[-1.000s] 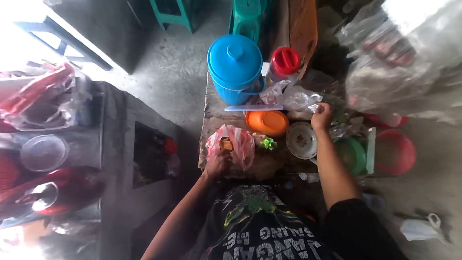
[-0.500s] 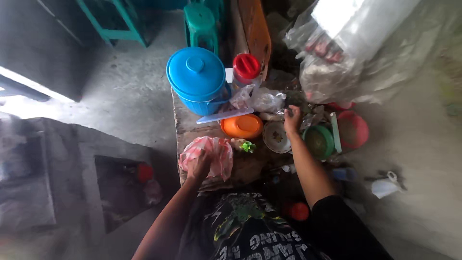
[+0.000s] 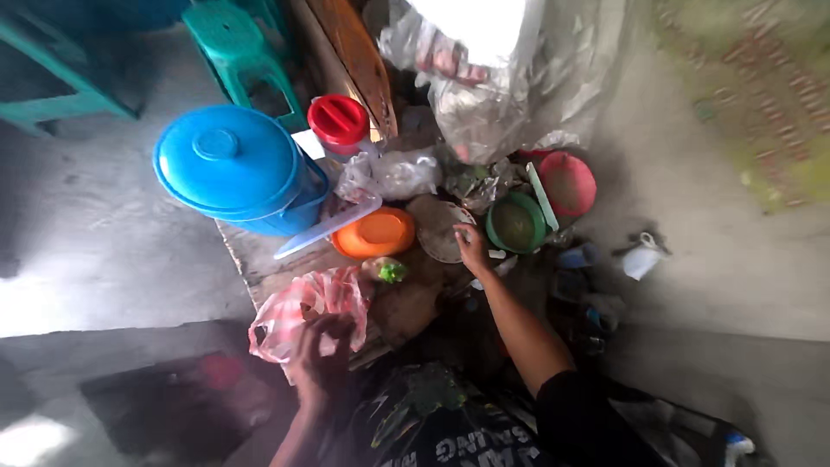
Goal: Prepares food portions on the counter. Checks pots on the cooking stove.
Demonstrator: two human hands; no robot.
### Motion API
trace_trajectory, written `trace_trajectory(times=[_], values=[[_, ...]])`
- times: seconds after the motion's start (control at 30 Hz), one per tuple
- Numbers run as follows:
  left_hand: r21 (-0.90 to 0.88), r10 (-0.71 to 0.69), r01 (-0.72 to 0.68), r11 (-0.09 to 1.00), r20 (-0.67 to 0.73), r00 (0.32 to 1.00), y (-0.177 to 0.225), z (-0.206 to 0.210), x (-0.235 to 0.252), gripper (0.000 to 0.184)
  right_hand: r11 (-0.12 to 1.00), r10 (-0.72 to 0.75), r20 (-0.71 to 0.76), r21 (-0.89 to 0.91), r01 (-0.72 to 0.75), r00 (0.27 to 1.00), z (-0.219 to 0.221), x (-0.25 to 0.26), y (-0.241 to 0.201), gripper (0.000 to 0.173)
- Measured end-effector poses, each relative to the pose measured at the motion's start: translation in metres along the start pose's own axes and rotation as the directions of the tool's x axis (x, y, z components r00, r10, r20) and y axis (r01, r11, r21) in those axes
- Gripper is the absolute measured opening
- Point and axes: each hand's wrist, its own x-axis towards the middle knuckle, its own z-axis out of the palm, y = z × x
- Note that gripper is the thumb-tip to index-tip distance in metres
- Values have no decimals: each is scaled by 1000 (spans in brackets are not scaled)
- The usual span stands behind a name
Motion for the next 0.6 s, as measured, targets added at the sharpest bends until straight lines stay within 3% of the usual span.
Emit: trace_trajectory(times=[0.1, 0.17, 0.23, 0.3, 0.37, 0.47, 0.5, 0.6], values=[[-140, -202, 259, 956, 326, 923, 16, 45, 5, 41, 994, 108, 3, 25, -108, 994, -2, -33, 5, 30], [-102, -338, 435, 895, 480, 810, 14, 77, 3, 51, 975, 123, 190, 158, -154, 974, 0, -68, -2, 35], [-35, -412, 521, 853, 567, 713, 6, 105, -5, 52, 944, -25, 496, 297, -143, 868, 8, -105, -1, 32], [44, -441, 537, 843, 629, 640, 6, 120, -13, 50, 936, -53, 722, 276, -217, 690, 16, -135, -10, 40], [86, -417, 486, 870, 657, 629, 7, 126, -20, 52, 931, 19, 755, 225, -287, 655, 27, -156, -8, 45], [156, -454, 469, 870, 626, 634, 2, 117, -23, 82, 939, 112, 733, 143, -313, 671, 35, -152, 10, 45], [160, -472, 483, 861, 605, 642, -2, 112, -23, 83, 951, 174, 721, 53, -304, 671, 35, -144, 12, 45], [46, -495, 569, 821, 553, 670, -18, 96, -29, 59, 940, 324, 612, -120, -320, 721, 34, -115, 24, 52]])
